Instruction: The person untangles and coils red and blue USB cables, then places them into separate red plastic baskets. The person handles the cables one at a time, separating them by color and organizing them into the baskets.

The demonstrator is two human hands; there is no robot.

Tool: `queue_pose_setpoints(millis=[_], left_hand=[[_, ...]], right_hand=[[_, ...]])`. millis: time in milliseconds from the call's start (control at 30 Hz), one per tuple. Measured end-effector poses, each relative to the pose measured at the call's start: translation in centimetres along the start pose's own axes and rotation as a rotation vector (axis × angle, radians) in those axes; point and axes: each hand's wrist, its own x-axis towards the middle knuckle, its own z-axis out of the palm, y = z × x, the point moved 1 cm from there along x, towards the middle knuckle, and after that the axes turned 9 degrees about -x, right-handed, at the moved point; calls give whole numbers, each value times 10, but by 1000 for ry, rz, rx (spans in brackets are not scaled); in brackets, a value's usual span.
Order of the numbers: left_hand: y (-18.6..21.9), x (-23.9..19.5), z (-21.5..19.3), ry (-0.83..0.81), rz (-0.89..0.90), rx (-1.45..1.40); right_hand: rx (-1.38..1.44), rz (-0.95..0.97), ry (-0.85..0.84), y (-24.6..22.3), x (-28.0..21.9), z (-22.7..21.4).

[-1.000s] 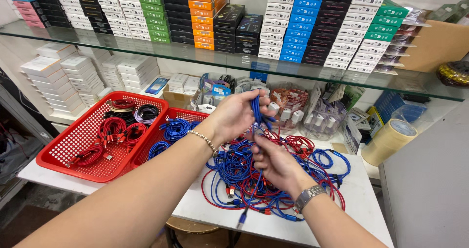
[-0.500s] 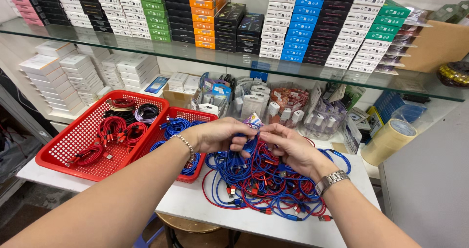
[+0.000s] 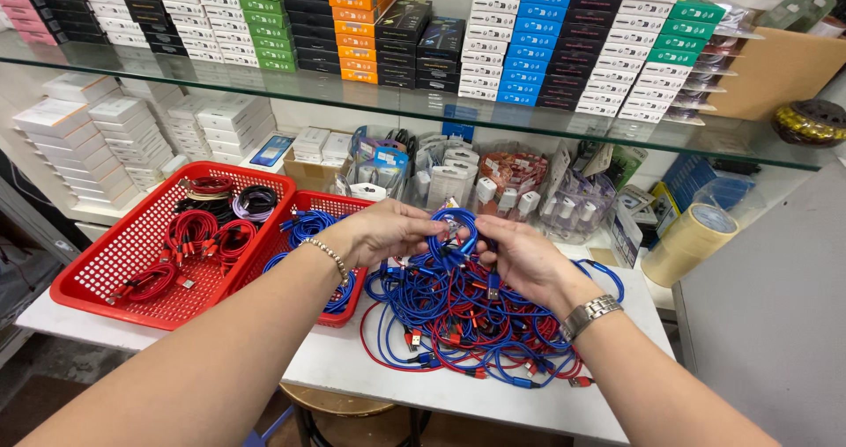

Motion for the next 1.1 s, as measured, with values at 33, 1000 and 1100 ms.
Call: queue_pose_setpoints(millis=[33, 1000, 1100], left_hand=[[1, 1, -4, -5, 24, -26], [-11, 4, 20, 221, 167, 237], [-13, -1, 22, 183, 181, 250]], right_hand=[[-87, -8, -36, -7, -4, -3], [-422, 132, 144, -13, -35, 28], [-257, 76, 72, -11, -32, 14]])
